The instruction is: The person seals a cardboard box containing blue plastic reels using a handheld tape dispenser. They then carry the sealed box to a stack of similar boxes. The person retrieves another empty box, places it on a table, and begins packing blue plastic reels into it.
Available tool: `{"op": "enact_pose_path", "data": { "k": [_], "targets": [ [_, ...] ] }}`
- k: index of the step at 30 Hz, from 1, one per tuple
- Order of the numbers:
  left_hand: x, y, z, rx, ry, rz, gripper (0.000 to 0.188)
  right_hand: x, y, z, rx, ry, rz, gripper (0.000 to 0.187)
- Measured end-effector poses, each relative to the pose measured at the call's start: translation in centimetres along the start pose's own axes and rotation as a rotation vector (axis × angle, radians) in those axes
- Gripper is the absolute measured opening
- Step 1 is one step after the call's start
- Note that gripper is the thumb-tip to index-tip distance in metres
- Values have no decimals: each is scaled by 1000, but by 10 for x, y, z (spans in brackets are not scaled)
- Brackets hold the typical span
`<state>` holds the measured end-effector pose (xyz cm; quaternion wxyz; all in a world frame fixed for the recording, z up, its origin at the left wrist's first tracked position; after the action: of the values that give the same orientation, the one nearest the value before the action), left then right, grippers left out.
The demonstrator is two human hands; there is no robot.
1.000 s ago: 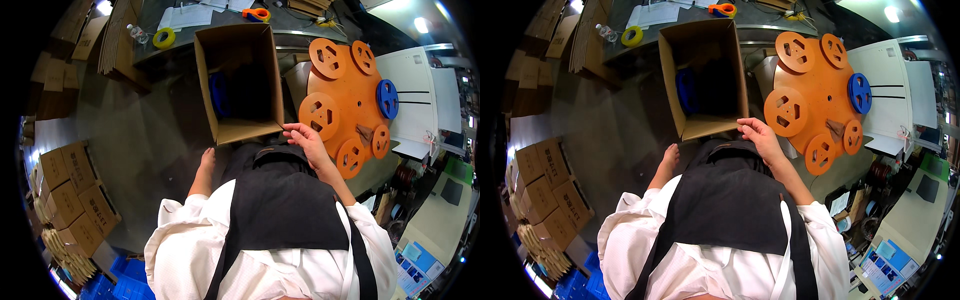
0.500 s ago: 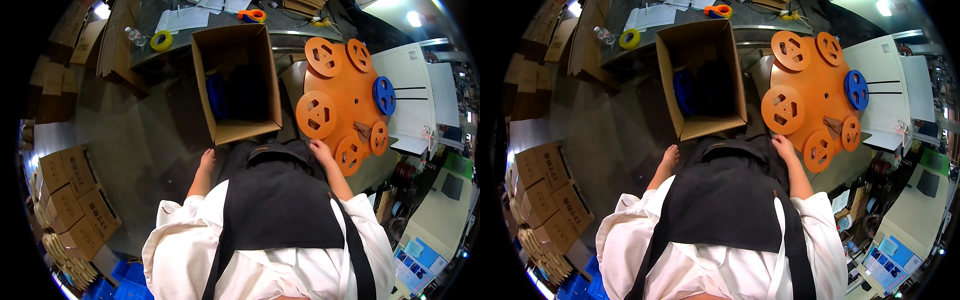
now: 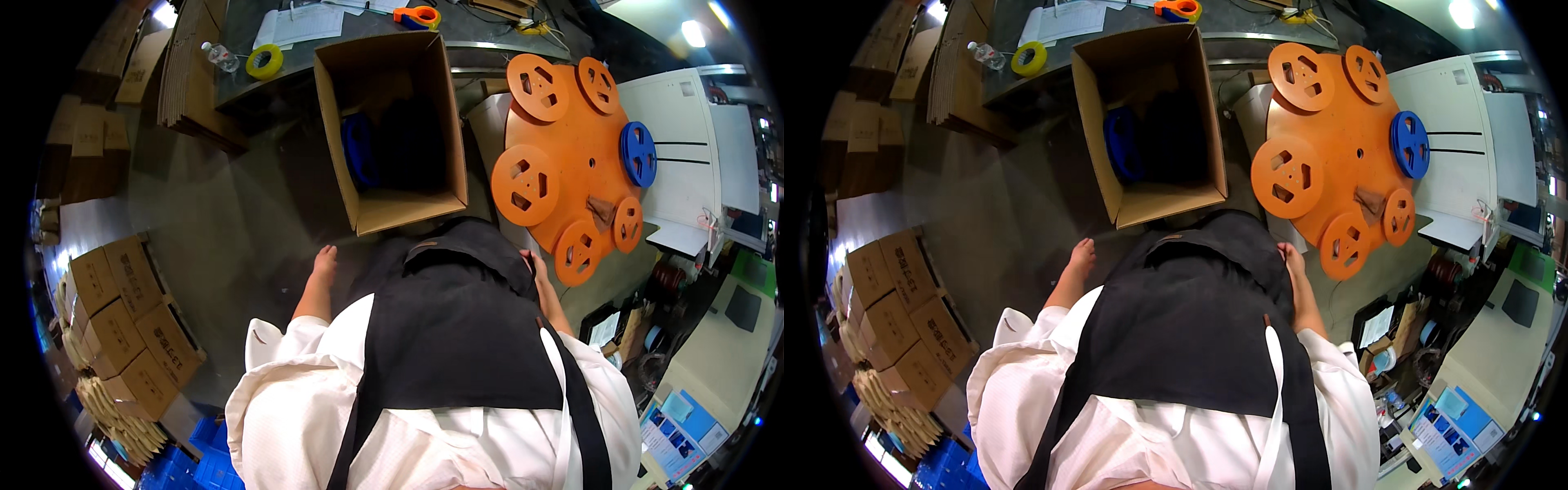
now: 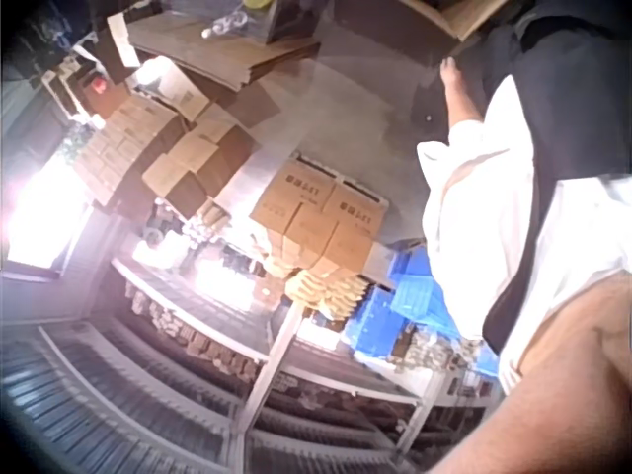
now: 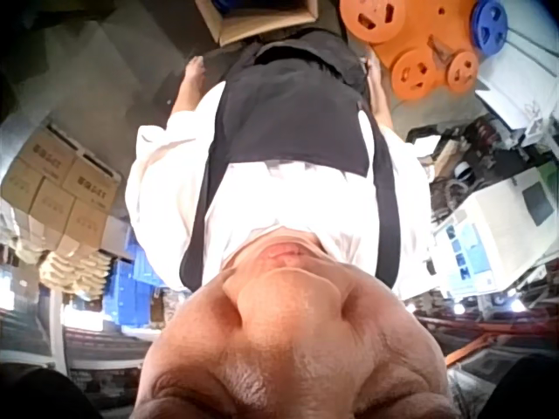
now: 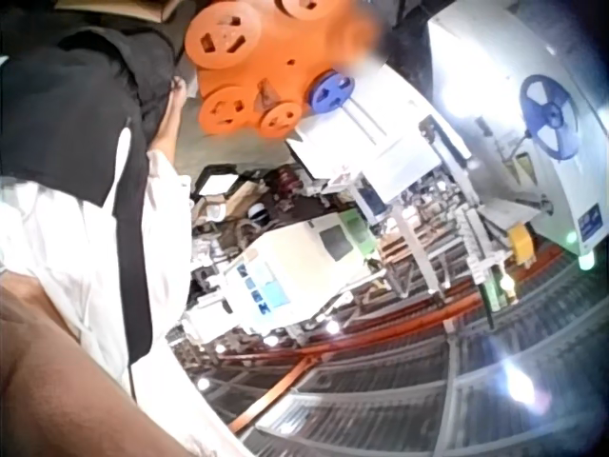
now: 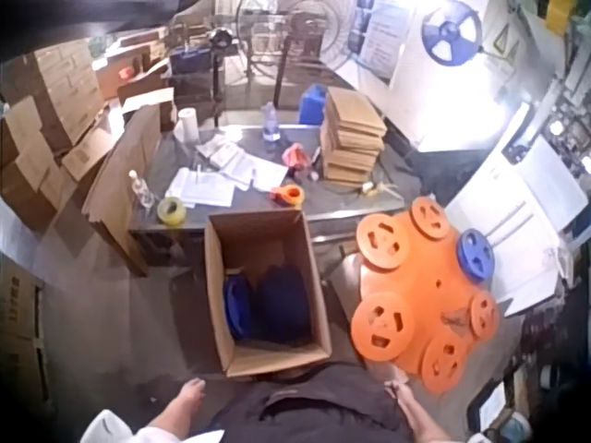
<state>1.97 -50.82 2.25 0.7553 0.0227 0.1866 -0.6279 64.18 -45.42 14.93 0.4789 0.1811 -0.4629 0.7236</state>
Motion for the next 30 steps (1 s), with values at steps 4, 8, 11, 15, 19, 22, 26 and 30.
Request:
{"op": "enact_pose_path", "data": {
  "k": [4,8,11,15,19,22,26,30],
  "targets": [
    [-42,24,11,-34,47,131,54,31,-6,-66,103,36,238,35],
    [-83,71,37,-21,118,214,51,52,4,-132,175,5,171,34],
    [-91,100,43,-70,125,160,51,77,28,-170,249,-132,270,28],
    [-103,131,60,-56,27,240,56,133,68,-211,401,-5,304,28],
    [-116,138,41,-29,3,317,58,156,110,-295,303,-157,328,40],
    [-129,139,-11,-60,26,318,54,217,139,-345,146,-270,288,62],
    [-170,142,-92,-136,67,158,58,274,194,-385,43,-487,430,67],
    [-223,145,-168,-253,256,-58,63,264,216,-391,-43,-315,257,56]
  ]
}}
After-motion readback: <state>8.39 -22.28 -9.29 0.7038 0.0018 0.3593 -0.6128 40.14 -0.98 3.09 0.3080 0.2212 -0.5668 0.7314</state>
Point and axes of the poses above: each hand's wrist, its own z-axis away from the middle knuckle, its own y-axis out of the palm, x = y × z, the point moved 6 cm from there along -z, towards the middle knuckle, and after that the axes turned 2 degrees about -x, right-handed, at the moved point
